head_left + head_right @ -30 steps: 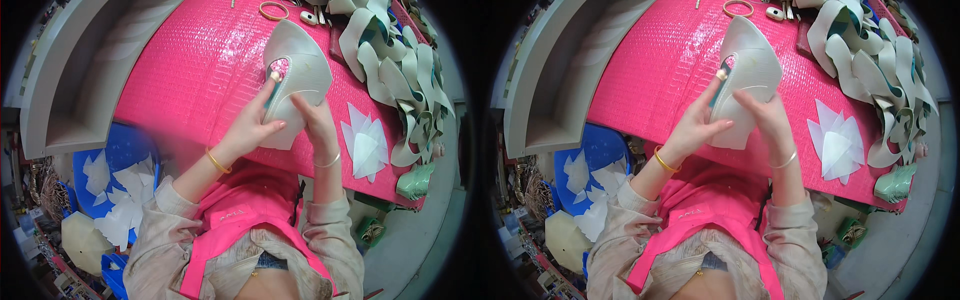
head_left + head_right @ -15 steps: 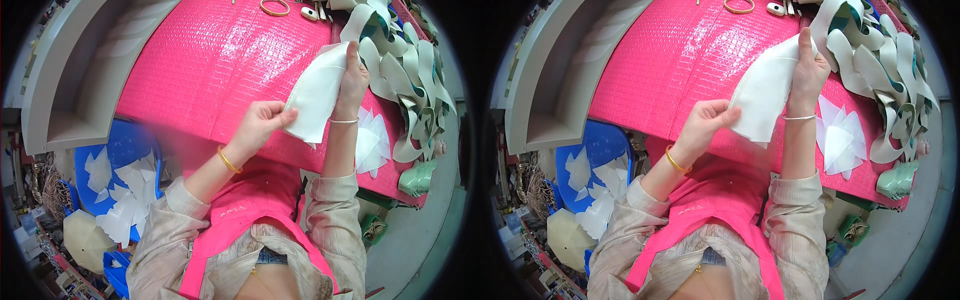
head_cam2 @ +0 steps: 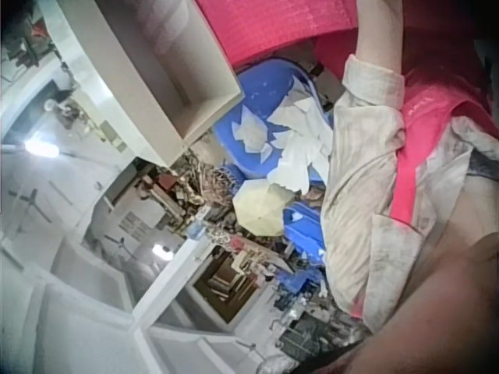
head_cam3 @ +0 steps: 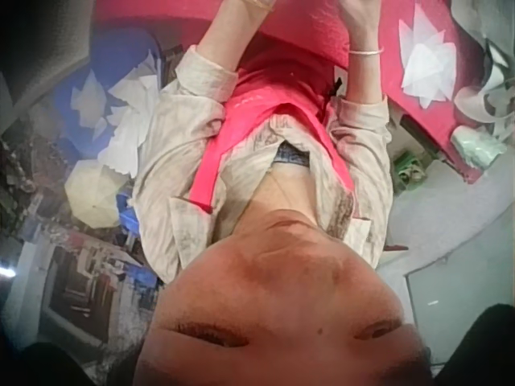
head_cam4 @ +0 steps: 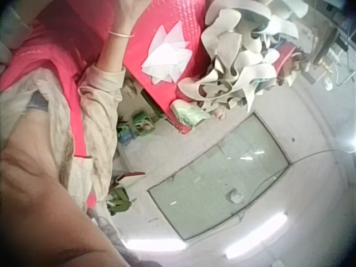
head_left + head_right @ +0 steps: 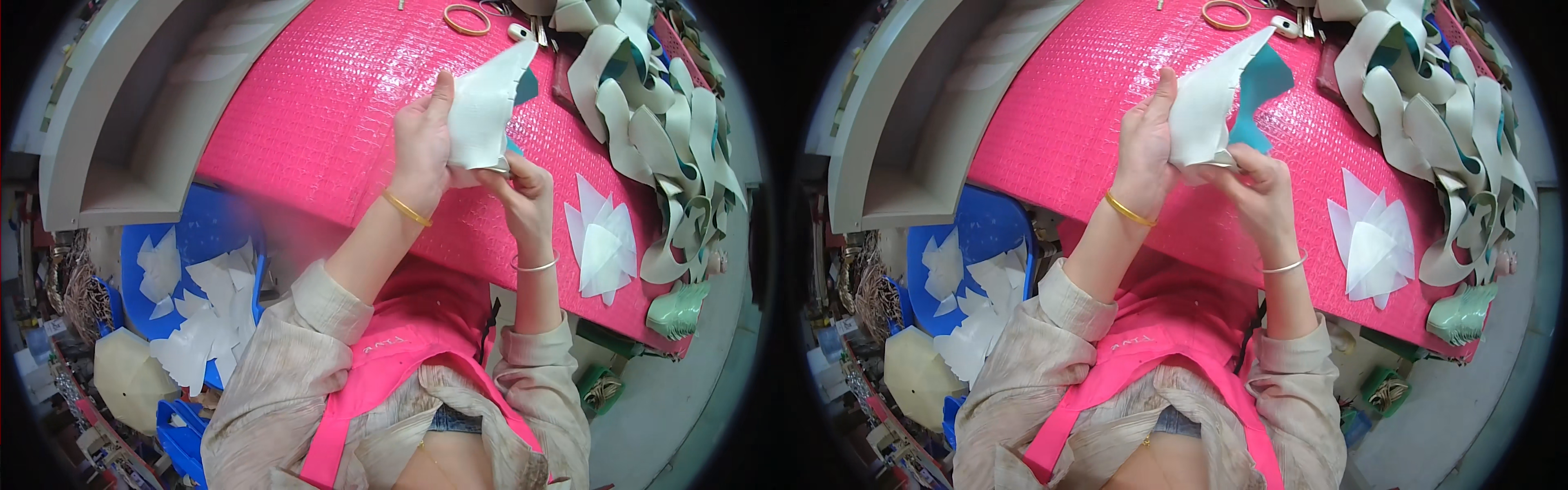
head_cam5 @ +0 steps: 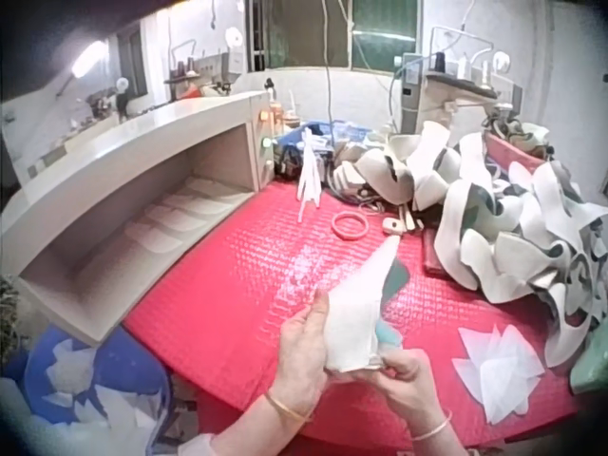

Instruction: The person assembles shoe components by hand on a pink textured work surface. They pick up a white shoe upper and a green insole, align them, and press the edges together to secure the fit. The process is repeated for multiple units, with the person handling the parts one at a time and placing the finished assemblies aside.

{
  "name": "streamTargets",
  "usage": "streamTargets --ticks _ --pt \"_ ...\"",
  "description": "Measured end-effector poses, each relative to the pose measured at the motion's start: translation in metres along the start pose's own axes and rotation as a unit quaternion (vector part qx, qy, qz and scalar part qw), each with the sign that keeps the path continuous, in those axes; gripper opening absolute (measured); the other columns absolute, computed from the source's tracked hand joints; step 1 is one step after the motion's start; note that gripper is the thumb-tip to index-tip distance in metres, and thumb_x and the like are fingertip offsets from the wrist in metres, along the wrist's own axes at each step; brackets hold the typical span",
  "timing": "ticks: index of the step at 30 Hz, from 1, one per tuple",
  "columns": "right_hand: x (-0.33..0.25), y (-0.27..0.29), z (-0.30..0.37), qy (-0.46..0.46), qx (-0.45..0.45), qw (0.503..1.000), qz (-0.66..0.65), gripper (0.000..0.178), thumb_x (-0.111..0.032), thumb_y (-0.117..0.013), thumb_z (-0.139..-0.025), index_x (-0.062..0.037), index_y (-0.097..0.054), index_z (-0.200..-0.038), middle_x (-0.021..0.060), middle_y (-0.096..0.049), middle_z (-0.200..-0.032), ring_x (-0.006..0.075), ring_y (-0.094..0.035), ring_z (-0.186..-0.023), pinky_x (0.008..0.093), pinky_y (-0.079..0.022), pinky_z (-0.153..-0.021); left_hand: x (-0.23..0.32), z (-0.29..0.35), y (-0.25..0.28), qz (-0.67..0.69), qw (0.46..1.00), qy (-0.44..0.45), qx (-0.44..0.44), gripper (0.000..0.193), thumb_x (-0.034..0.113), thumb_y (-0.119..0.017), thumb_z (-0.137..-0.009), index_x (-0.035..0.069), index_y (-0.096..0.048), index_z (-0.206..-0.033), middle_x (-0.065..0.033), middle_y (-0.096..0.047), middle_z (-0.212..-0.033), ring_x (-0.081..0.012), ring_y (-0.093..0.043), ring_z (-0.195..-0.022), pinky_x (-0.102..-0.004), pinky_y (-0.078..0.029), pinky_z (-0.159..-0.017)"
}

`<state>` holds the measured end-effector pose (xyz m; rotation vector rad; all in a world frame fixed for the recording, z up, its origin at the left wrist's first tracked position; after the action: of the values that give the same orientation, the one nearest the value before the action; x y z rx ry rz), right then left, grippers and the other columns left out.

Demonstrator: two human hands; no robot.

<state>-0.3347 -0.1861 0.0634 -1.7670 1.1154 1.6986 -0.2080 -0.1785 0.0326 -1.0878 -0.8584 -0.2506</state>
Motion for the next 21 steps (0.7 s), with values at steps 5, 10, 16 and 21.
streamTargets --ticks 5,10,16,21 --pt "0.005 0.007 0.004 -0.017 0.006 0.983 -0.184 0.023 -0.017 -0.052 -0.088 0.0043 -0.061 -0.086 -0.0031 -0.058 -0.074 0.0030 -0.046 -0.069 0.0179 -0.035 -0.062 0.009 0.001 -0.007 -0.033 0.999 -0.026 0.005 0.045 0.042 -0.054 -0.086 -0.002 -0.061 -0.078 -0.0043 -0.061 -0.068 -0.0087 -0.055 -0.057 -0.0241 -0.045 -0.051" --pt "-0.016 -0.007 0.001 -0.020 0.127 0.980 -0.153 0.025 -0.018 -0.053 -0.089 0.0056 -0.060 -0.091 -0.0003 -0.058 -0.076 0.0043 -0.047 -0.071 0.0183 -0.037 -0.063 0.037 0.009 -0.010 -0.187 0.966 -0.175 0.022 0.045 0.041 -0.054 -0.087 -0.002 -0.062 -0.073 -0.0026 -0.058 -0.061 -0.0071 -0.051 -0.051 -0.0232 -0.040 -0.046" --pt "-0.002 -0.007 0.012 -0.004 0.148 0.979 -0.140 0.027 -0.018 -0.052 -0.090 0.0074 -0.059 -0.094 0.0010 -0.058 -0.081 0.0051 -0.049 -0.077 0.0197 -0.041 -0.069 0.035 -0.010 -0.010 -0.087 0.994 -0.074 0.002 0.044 0.039 -0.055 -0.087 -0.002 -0.060 -0.072 -0.0028 -0.058 -0.062 -0.0062 -0.048 -0.049 -0.0221 -0.038 -0.045" --pt "-0.005 0.026 -0.005 0.031 0.189 0.952 -0.237 0.025 -0.022 -0.049 -0.092 0.0003 -0.060 -0.094 0.0025 -0.060 -0.088 0.0069 -0.052 -0.080 0.0209 -0.040 -0.073 0.038 0.031 -0.039 -0.299 0.923 -0.169 -0.173 0.024 0.021 -0.064 -0.081 -0.003 -0.066 -0.085 -0.0045 -0.063 -0.071 -0.0085 -0.056 -0.064 -0.0243 -0.045 -0.054"
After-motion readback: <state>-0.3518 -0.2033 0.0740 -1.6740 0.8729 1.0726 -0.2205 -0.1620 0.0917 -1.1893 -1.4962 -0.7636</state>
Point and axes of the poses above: each hand's wrist, its own z-axis away from the middle knuckle, its own y-axis out of the back of the hand, x = y × z, the point moved 9 cm from there along -z, towards the middle knuckle
